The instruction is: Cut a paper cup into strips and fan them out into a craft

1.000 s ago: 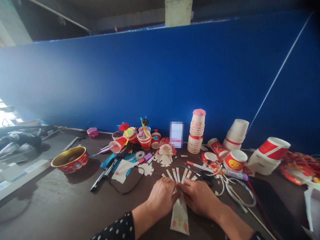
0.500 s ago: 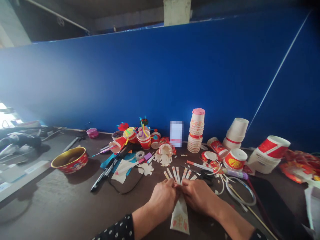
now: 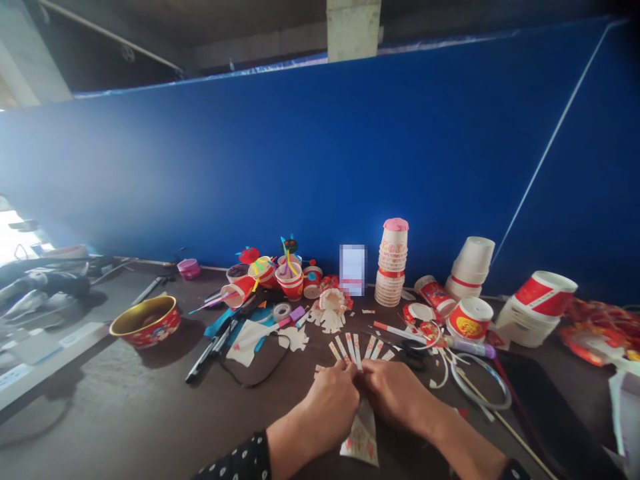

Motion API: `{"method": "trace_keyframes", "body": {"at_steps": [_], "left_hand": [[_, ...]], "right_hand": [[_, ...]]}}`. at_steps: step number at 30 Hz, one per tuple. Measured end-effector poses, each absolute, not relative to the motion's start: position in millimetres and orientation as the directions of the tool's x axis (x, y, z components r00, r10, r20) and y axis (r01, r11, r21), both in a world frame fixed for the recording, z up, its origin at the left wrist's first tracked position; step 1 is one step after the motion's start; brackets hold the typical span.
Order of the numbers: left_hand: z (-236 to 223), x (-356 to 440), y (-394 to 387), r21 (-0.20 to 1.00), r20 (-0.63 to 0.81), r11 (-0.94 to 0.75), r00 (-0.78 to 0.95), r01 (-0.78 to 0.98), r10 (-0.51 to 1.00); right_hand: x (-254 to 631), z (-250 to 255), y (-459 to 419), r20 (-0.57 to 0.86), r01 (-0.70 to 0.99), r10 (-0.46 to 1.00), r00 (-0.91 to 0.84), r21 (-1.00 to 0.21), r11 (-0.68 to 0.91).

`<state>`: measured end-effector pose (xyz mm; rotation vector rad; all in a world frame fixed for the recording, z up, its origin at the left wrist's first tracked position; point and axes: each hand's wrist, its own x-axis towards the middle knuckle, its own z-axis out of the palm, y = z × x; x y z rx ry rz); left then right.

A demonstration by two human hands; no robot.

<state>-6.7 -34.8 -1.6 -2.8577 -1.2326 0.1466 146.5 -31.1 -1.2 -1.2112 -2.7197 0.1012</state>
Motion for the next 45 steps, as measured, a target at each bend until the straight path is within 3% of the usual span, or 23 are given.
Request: {"method": "trace_keyframes", "body": {"at_steps": [6,10,17,23,35,45], "left_hand": [[-3.4,-15.7,-31.9,0.006,-0.018,-0.671,0.671,0.741,0.741],[-3.1,-29.2,-24.5,0.182,0.095,-0.619,0.613,0.764,0.784],[1.0,-38.1,-12.3,0.404,0.091,-0.563,0.581,0.721,0.809],[-2.6,-34.4,-8.8,0.444,0.052,-0.5,0.535,0.744,0.843],[-6.8,-39.0,-0.7,0.47,0.034,-0.533,0.589,0.703,0.807],[-7.0,-39.0,0.8,0.543,-0.018,-0.465,0.563,0.699,0.826]], "right_hand": [[147.9,2.7,-30.6,0.097,0.76,0.775,-0.624,-0.155,0.631],[151.1,6.1,-29.2,0.092,0.727,0.757,-0.647,-0.225,0.648],[156.6,-1.5,-25.8,0.144,0.693,0.752,-0.643,-0.31,0.651],[157.8,-0.5,-26.3,0.14,0.678,0.759,-0.636,-0.367,0.637],[157.3,5.1,-26.9,0.096,0.692,0.759,-0.644,-0.348,0.632],[157.5,5.3,-26.2,0.081,0.694,0.754,-0.652,-0.336,0.637]]}}
